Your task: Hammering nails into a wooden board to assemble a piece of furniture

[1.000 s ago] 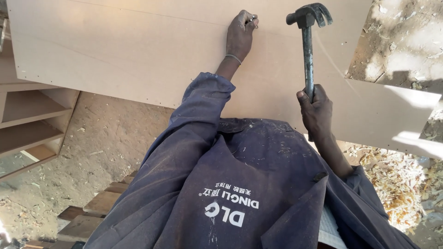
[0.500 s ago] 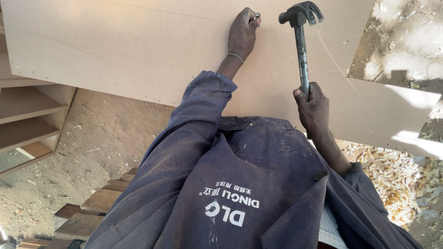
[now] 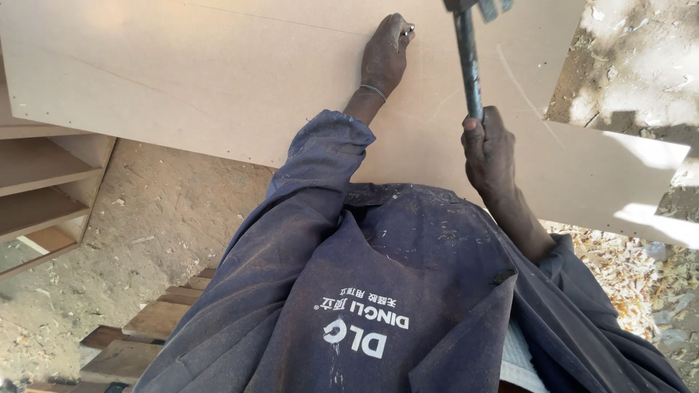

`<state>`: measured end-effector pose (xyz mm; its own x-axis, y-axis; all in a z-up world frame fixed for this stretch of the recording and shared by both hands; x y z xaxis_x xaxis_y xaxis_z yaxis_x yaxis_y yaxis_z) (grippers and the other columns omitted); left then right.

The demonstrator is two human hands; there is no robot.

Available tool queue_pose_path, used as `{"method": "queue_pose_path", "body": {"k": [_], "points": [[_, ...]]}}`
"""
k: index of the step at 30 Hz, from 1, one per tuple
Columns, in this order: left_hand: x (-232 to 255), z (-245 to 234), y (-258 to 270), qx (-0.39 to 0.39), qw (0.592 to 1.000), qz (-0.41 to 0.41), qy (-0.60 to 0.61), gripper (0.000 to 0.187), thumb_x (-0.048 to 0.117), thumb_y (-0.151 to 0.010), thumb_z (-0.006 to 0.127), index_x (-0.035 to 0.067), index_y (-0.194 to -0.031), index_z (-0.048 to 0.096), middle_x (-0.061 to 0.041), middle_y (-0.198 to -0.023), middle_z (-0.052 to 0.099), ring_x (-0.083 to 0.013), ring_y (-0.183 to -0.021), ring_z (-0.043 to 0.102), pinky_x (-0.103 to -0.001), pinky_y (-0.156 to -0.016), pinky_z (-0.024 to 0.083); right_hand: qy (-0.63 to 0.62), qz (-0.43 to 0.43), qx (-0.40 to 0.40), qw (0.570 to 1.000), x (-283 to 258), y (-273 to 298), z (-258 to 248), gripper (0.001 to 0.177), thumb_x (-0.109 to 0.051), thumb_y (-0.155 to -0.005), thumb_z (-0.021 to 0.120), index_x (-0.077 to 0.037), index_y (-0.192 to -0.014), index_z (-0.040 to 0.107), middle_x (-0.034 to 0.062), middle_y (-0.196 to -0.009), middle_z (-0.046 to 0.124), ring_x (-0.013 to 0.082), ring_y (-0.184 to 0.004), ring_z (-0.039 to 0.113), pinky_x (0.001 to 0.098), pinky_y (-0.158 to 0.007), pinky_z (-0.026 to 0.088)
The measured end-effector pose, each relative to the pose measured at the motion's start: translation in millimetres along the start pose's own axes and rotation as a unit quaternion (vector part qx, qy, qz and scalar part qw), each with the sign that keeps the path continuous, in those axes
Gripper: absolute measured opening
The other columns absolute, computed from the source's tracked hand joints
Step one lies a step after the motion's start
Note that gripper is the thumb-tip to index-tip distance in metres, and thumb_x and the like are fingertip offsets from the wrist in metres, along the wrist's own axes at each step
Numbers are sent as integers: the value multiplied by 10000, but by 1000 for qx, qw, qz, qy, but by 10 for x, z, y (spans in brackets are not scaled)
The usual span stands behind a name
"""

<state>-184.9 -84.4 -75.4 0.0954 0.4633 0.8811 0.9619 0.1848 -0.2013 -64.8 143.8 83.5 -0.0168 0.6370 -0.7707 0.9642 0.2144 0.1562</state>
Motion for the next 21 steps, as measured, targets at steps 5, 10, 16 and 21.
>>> {"method": "queue_pose_path", "body": {"k": [5, 10, 16, 21], "points": [[-12, 17, 40, -24, 998, -36, -56, 183, 131, -981, 561, 158, -875, 415, 7, -824, 487, -189, -695, 465, -371, -605, 401, 99, 83, -88, 988, 243, -36, 157, 403, -420, -1149, 378, -61, -967, 404, 114, -675, 494, 305, -555, 411, 478, -499, 256], [-60, 44, -4, -33, 998, -25, -52, 85, 123, -970, 564, 134, -920, 497, -13, -955, 651, -233, -844, 663, -390, -686, 514, 47, 18, -37, 998, -81, 17, 6, 596, -652, -1058, 245, -94, -940, 419, 54, -750, 524, 177, -567, 450, 370, -446, 340], [47, -37, 2, -35, 998, -34, -44, 145, 91, -973, 559, 148, -878, 464, -4, -891, 594, -199, -770, 584, -374, -633, 455, 84, 50, -35, 995, 43, -12, 124, 497, -533, -1082, 301, -63, -1002, 440, 105, -741, 548, 243, -565, 474, 420, -445, 347], [-13, -26, -28, -30, 996, -38, -81, 90, 121, -964, 604, 131, -921, 526, -34, -906, 639, -241, -772, 603, -418, -598, 438, 110, 109, -77, 985, 23, -42, 55, 469, -486, -1136, 332, -77, -921, 414, 84, -694, 477, 248, -560, 392, 458, -490, 260]]}}
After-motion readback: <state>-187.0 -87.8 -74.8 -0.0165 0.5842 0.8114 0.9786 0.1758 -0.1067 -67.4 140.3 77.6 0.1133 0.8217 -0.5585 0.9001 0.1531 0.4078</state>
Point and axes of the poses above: each hand's wrist, its own y-axis away from the middle knuckle, its own z-axis out of the palm, x = y × z, the point moved 1 cm from there along -y, towards the middle knuckle
